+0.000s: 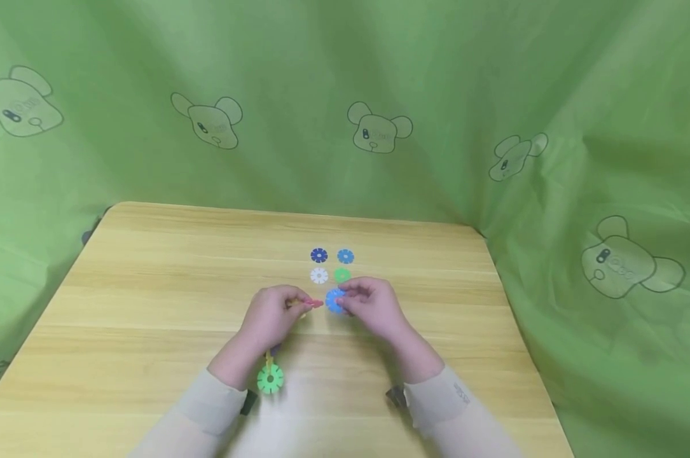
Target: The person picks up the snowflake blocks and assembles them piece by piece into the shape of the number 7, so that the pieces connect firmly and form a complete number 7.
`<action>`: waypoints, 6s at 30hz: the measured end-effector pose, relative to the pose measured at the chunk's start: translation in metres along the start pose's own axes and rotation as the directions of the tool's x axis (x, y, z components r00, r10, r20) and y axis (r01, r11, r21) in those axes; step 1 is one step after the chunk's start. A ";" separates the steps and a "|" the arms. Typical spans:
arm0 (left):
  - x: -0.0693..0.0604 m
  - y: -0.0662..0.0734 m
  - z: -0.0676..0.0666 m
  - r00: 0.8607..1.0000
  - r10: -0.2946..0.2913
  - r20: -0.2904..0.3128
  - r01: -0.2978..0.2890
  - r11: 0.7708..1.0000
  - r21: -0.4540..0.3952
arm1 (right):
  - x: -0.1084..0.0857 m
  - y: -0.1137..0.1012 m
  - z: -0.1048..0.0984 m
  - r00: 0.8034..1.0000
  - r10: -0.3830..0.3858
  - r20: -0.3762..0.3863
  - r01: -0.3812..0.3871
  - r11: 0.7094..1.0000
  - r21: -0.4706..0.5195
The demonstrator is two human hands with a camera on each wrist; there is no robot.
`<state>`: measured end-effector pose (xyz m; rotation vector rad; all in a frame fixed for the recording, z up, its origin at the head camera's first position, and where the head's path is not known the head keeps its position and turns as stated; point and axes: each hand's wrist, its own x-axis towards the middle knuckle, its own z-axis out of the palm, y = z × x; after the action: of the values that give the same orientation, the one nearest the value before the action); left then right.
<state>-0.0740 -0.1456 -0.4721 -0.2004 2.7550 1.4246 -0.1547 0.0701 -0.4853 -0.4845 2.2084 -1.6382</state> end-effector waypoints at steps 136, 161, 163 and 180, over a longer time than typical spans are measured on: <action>-0.002 -0.010 0.002 0.956 0.294 -0.027 -0.278 0.927 0.253 | 0.038 0.053 0.016 0.990 0.142 -0.010 -0.107 0.699 -0.707; -0.005 -0.012 -0.002 0.969 0.245 -0.034 -0.231 0.943 0.238 | 0.029 0.053 0.006 0.988 0.148 -0.052 -0.156 0.887 -0.436; -0.005 -0.012 -0.003 0.969 0.243 -0.034 -0.228 0.944 0.238 | 0.027 0.049 0.004 0.987 0.151 -0.056 -0.160 0.900 -0.406; -0.005 -0.015 -0.004 0.974 0.220 -0.053 -0.201 0.948 0.248 | 0.008 0.006 -0.002 1.000 0.019 0.001 -0.017 0.920 -0.392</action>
<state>-0.0673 -0.1573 -0.4819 0.0484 3.0621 1.1222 -0.1630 0.0695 -0.4916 -0.5672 2.5373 -1.1767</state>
